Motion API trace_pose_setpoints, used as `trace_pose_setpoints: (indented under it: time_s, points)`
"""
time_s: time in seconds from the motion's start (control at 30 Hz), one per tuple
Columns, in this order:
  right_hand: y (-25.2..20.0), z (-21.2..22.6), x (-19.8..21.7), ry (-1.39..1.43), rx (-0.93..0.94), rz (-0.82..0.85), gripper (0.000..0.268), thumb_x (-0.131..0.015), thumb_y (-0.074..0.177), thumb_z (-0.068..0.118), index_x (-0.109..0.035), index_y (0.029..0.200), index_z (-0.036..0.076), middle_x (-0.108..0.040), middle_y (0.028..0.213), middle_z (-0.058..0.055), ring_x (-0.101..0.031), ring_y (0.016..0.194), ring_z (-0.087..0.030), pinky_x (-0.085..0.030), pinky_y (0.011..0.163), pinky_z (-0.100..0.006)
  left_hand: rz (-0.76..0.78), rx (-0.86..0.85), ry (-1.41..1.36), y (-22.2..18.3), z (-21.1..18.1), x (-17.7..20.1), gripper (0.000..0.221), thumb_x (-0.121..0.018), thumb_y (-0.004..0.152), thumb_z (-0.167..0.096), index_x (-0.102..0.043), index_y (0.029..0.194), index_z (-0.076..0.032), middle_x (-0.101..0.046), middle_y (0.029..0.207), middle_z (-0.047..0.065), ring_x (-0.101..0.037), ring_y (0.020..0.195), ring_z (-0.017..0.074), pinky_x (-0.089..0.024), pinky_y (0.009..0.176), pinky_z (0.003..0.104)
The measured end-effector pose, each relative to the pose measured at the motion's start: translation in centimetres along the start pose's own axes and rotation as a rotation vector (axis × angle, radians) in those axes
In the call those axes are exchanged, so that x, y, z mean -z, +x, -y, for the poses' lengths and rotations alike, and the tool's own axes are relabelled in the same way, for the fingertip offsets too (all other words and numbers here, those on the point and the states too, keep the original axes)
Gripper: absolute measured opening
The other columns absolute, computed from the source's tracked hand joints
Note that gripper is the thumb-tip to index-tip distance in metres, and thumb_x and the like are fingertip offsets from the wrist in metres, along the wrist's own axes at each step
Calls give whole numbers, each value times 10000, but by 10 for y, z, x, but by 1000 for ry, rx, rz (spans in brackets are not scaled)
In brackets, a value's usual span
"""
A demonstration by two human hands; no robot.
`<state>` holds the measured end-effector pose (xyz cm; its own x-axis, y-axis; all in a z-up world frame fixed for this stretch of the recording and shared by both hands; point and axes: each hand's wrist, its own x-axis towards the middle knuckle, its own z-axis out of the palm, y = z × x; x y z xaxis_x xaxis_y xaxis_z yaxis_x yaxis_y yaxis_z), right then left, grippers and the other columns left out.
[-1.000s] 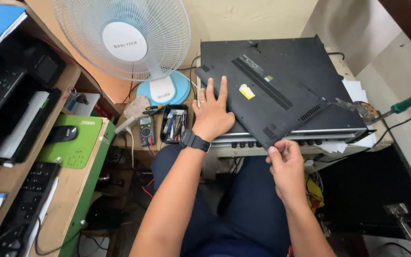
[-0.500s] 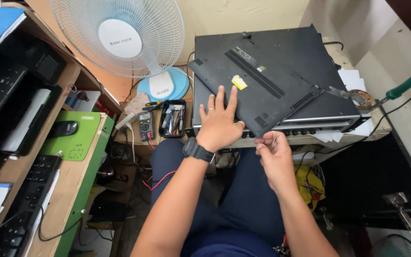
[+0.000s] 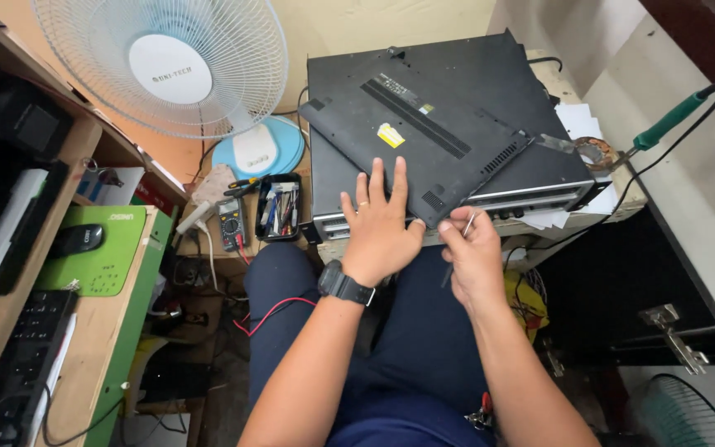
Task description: Removing screws and prying open the bottom casing of a laptop to inspect the internal components.
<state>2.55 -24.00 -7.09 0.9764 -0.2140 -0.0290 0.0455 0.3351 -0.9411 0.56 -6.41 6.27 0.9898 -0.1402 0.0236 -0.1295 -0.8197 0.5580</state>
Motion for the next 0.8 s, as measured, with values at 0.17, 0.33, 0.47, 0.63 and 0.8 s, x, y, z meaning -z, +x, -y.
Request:
trace_pose_setpoints:
  time_s: [0.17,0.33,0.47,0.63,0.8]
  points:
    - [1,-10,7,-23,-20,12,287,-822,1040,47,-681,1283,104,-801,1053,-63,-731,818,-124,-412,513,-153,-57,20,-66,-1,-2,-14,1085,-642,1004,-233,-43,1905,-154,7,1936,305,8,1747,622,82,1332,809]
    - [-28,28,1,-124,-48,47,198,-749,1096,65,-696,1286,50,-823,1077,-127,-737,862,-173,-441,564,-199,-112,55,-121,0,-2,-21,1149,-638,942,-170,-6,1899,-117,1,1926,327,-1,1739,627,71,1344,797]
    - [-34,33,19,-225,5,80,455,-547,1086,-46,-669,1523,3,-765,1279,-151,-678,1042,-164,-519,746,-222,-142,51,-141,-1,-3,-21,1165,-639,922,-148,-5,1899,-112,3,1925,326,0,1735,630,66,1340,798]
    - [-32,47,30,-440,114,65,613,-494,1077,-138,-679,1638,26,-655,1173,-170,-729,1091,-251,-678,855,-338,-128,68,-113,1,-4,-23,1168,-640,917,-149,-10,1900,-120,4,1927,311,12,1739,616,69,1336,804]
    - [-42,75,16,-439,96,19,414,-697,1057,-103,-808,1430,37,-784,1065,-180,-824,953,-258,-752,725,-353,-134,43,-165,-1,-4,-20,1144,-604,921,-104,-17,1903,-104,17,1926,326,32,1729,637,107,1312,810]
